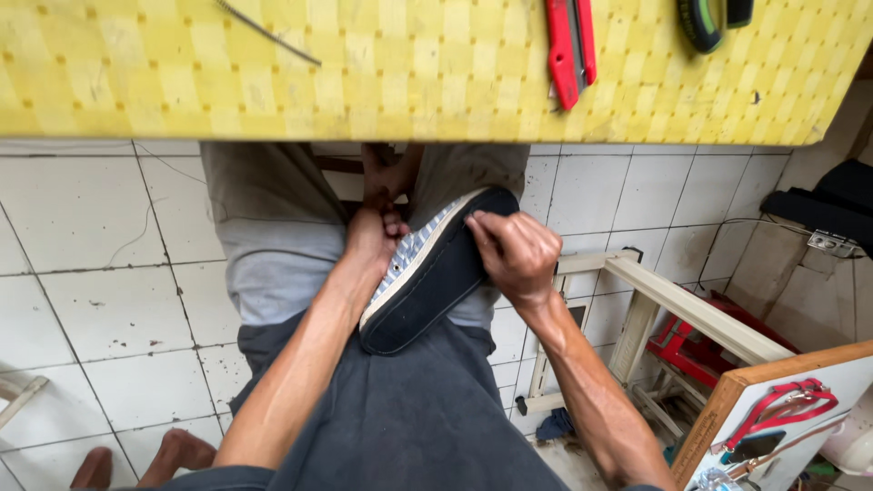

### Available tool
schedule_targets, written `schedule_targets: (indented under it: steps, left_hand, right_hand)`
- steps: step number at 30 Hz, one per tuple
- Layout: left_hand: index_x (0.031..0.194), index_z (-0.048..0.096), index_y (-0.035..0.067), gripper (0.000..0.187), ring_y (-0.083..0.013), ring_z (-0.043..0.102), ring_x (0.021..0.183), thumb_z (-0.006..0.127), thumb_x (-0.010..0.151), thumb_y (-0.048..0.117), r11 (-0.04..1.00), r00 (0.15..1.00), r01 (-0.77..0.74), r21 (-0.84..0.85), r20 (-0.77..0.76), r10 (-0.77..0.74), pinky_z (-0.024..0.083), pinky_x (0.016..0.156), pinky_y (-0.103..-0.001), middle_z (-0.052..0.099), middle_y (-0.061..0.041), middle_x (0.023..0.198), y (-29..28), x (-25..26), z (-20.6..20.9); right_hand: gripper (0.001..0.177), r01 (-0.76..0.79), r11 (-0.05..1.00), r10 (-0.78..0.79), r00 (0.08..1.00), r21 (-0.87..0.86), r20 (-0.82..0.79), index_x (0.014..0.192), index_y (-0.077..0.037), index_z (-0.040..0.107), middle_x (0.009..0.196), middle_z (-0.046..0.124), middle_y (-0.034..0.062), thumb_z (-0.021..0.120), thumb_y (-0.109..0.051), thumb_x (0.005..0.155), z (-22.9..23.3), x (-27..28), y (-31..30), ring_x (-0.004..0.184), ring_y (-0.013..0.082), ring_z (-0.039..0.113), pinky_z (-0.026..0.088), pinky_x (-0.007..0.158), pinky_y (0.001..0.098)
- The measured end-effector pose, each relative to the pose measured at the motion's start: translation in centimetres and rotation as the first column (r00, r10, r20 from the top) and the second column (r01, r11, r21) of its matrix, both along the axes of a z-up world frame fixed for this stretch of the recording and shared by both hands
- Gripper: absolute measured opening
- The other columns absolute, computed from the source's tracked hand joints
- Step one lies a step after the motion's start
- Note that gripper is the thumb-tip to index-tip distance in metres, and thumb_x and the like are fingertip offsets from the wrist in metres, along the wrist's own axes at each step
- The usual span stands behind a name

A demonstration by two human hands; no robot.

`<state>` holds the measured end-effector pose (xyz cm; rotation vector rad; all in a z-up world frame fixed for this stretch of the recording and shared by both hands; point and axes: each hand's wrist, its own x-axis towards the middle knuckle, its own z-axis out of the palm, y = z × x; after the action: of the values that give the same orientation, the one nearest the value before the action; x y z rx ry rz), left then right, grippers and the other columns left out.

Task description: The person is sitting on the floor, holding a blue and white striped canvas shoe on their lap. They use a needle and thread to sew the sole to the upper part of the shoe, repeatedly pulling the thread through the material.

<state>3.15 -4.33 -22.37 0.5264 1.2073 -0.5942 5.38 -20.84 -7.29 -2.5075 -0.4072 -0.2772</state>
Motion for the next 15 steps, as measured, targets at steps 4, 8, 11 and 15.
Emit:
schedule_targets:
  steps: [4,8,11,15]
  left_hand:
    - [0.080,0.048,0.009,0.027,-0.0062,0.034,0.042,0.053,0.098,0.029,0.991,1.000,-0.016,0.135,0.010,0.015,0.037,0.039,-0.019,0.030,0.007,0.057,-1.8,0.8,-1.2]
    - [0.107,0.060,-0.003,0.040,-0.0082,0.050,0.062,0.060,0.095,0.035,0.830,0.962,0.253,0.498,-0.040,-0.270,0.038,0.048,-0.021,0.054,-0.002,0.072,-1.8,1.7,-3.0]
    - [0.094,0.072,0.005,0.036,-0.0288,0.071,0.081,0.060,0.093,0.039,0.405,0.679,0.580,0.707,-0.145,-0.720,0.056,0.063,-0.041,0.068,-0.014,0.073,-0.7,2.3,-5.5]
    - [0.093,0.072,0.009,0.029,-0.0306,0.071,0.087,0.059,0.091,0.035,0.197,0.458,0.709,0.677,-0.230,-0.859,0.056,0.067,-0.043,0.069,-0.012,0.077,-0.9,2.6,-6.4]
  right_hand:
    - [0.005,-0.024,0.999,0.028,0.996,-0.040,0.088,0.085,-0.008,0.073,0.057,0.059,0.0059,0.077,-0.008,0.084,0.3,-0.1,-0.7,0.046,0.0238,0.055,0.047,0.045,0.0353]
    - [0.006,0.013,1.000,-0.015,0.997,0.023,0.074,0.086,-0.007,0.073,0.054,0.056,0.0037,0.078,-0.009,0.083,-0.5,0.2,-0.9,0.043,0.0224,0.053,0.045,0.043,0.0347]
    - [0.005,0.024,0.998,-0.027,0.998,0.063,0.058,0.086,-0.007,0.074,0.053,0.056,0.0043,0.078,-0.008,0.083,-0.5,0.6,-0.6,0.043,0.0230,0.053,0.045,0.043,0.0345]
    - [0.005,-0.012,0.997,0.008,0.999,0.077,0.049,0.086,-0.005,0.073,0.053,0.054,0.0074,0.077,-0.008,0.084,-0.3,1.2,-0.3,0.042,0.0259,0.052,0.043,0.041,0.0364]
